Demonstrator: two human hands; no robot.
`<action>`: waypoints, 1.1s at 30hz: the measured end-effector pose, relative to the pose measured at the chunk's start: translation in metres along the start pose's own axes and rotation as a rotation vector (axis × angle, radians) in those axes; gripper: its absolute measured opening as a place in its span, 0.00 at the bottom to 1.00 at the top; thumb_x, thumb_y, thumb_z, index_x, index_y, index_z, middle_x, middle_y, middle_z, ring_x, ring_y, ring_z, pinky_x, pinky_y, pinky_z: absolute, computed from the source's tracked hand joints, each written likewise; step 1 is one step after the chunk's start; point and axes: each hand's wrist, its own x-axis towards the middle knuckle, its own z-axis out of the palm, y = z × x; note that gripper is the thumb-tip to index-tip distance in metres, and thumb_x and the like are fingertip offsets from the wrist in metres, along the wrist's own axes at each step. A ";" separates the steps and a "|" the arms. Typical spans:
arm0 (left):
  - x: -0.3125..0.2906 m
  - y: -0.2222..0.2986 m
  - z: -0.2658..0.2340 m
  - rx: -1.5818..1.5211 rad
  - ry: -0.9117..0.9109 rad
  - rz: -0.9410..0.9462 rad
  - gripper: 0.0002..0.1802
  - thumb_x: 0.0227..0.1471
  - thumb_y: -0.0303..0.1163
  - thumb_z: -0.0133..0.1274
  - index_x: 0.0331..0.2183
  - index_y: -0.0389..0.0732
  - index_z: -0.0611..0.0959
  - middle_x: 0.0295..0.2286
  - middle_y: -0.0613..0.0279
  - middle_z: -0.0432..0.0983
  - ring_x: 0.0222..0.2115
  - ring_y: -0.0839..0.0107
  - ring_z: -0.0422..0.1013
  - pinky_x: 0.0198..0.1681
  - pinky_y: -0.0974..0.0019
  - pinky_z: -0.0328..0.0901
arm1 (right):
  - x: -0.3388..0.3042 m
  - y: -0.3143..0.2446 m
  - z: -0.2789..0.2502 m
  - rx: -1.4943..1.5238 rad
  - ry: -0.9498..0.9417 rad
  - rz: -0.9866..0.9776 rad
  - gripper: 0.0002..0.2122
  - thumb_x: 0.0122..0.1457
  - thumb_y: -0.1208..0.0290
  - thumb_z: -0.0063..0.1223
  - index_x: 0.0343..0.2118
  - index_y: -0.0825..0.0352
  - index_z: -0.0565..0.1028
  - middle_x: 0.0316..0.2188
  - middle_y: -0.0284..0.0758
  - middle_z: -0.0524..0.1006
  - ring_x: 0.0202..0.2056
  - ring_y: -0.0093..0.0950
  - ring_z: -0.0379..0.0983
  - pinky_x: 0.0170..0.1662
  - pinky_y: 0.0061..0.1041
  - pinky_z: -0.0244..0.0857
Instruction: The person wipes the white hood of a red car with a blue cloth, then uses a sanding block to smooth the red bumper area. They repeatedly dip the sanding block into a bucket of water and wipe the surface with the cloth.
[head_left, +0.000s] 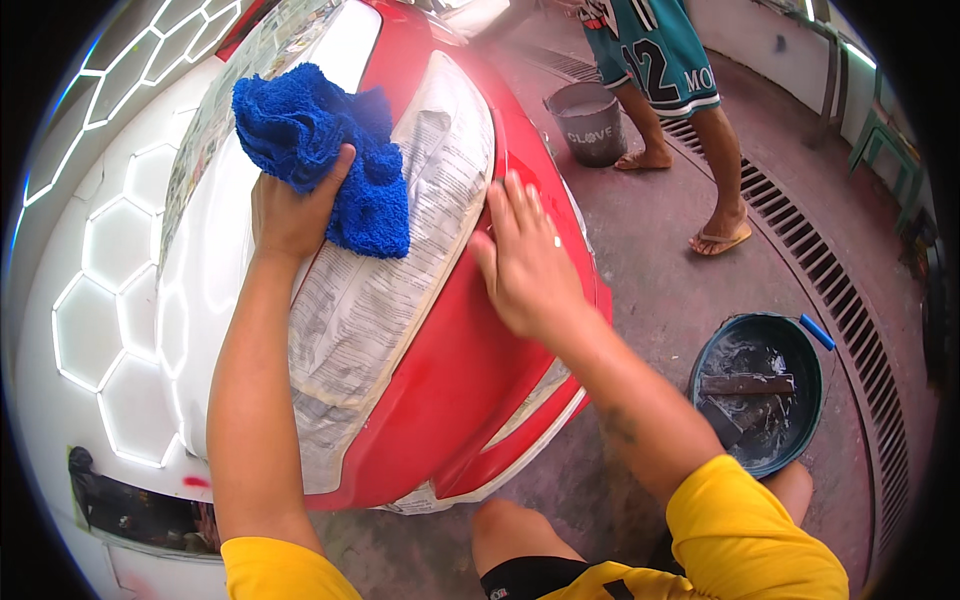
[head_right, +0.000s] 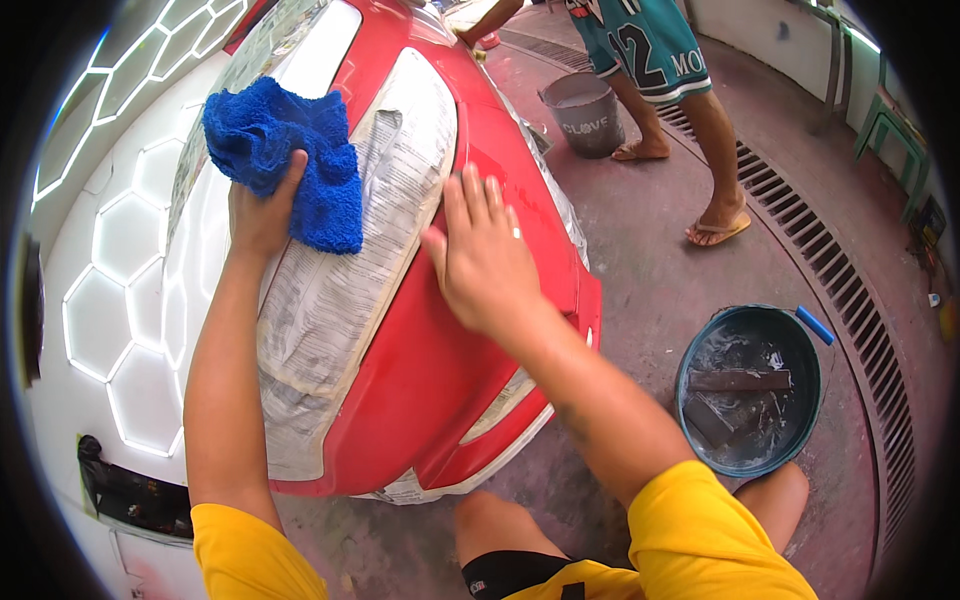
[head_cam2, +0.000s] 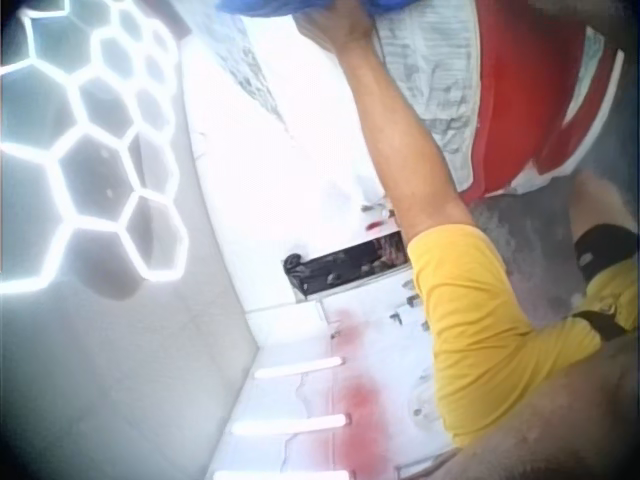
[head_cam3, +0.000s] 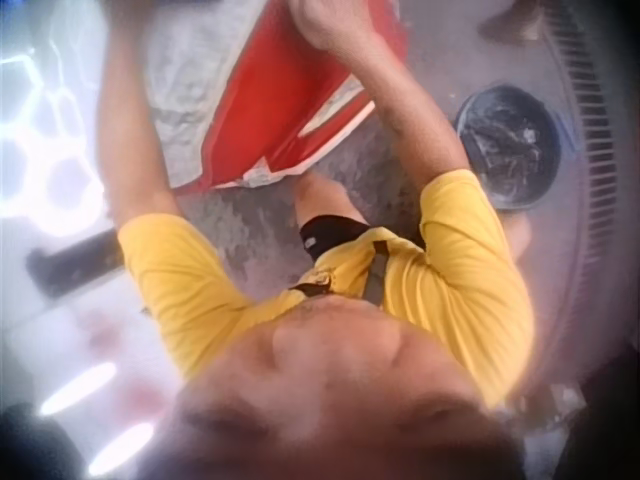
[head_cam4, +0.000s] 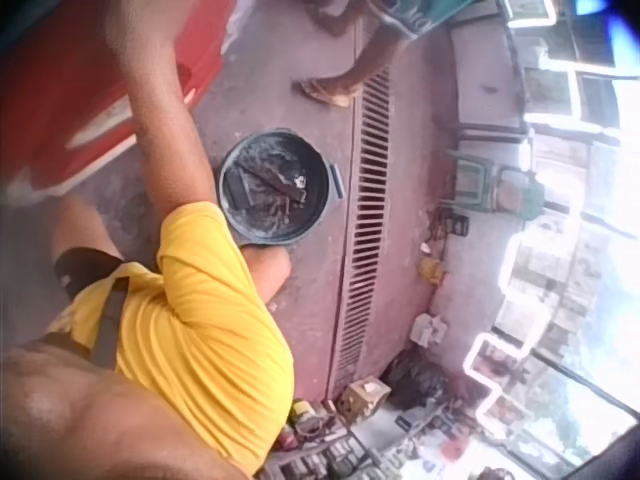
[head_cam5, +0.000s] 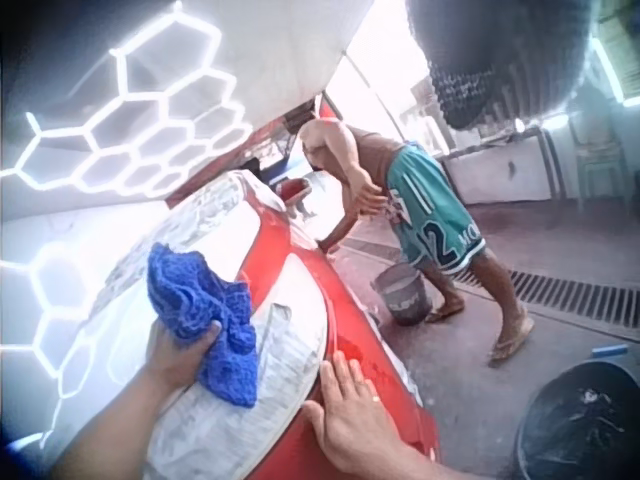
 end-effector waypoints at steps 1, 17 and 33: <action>0.000 0.000 -0.004 0.015 0.000 0.004 0.29 0.61 0.60 0.60 0.44 0.44 0.90 0.43 0.48 0.87 0.47 0.43 0.80 0.51 0.48 0.72 | -0.022 -0.017 -0.007 -0.026 -0.075 0.008 0.33 0.77 0.51 0.38 0.74 0.73 0.55 0.75 0.57 0.53 0.74 0.59 0.50 0.73 0.57 0.51; 0.001 -0.002 0.009 -0.039 0.040 -0.012 0.31 0.61 0.60 0.61 0.45 0.40 0.90 0.45 0.45 0.86 0.50 0.41 0.78 0.55 0.48 0.69 | 0.122 0.072 -0.008 0.435 -0.100 -0.031 0.33 0.78 0.50 0.33 0.73 0.74 0.57 0.75 0.55 0.54 0.76 0.57 0.45 0.75 0.59 0.44; -0.009 -0.020 -0.001 -0.007 -0.047 -0.051 0.26 0.65 0.51 0.60 0.48 0.36 0.86 0.50 0.45 0.82 0.53 0.43 0.75 0.60 0.47 0.63 | 0.009 0.057 0.006 0.376 -0.134 -0.070 0.33 0.78 0.49 0.28 0.78 0.65 0.49 0.80 0.44 0.44 0.79 0.48 0.34 0.78 0.52 0.30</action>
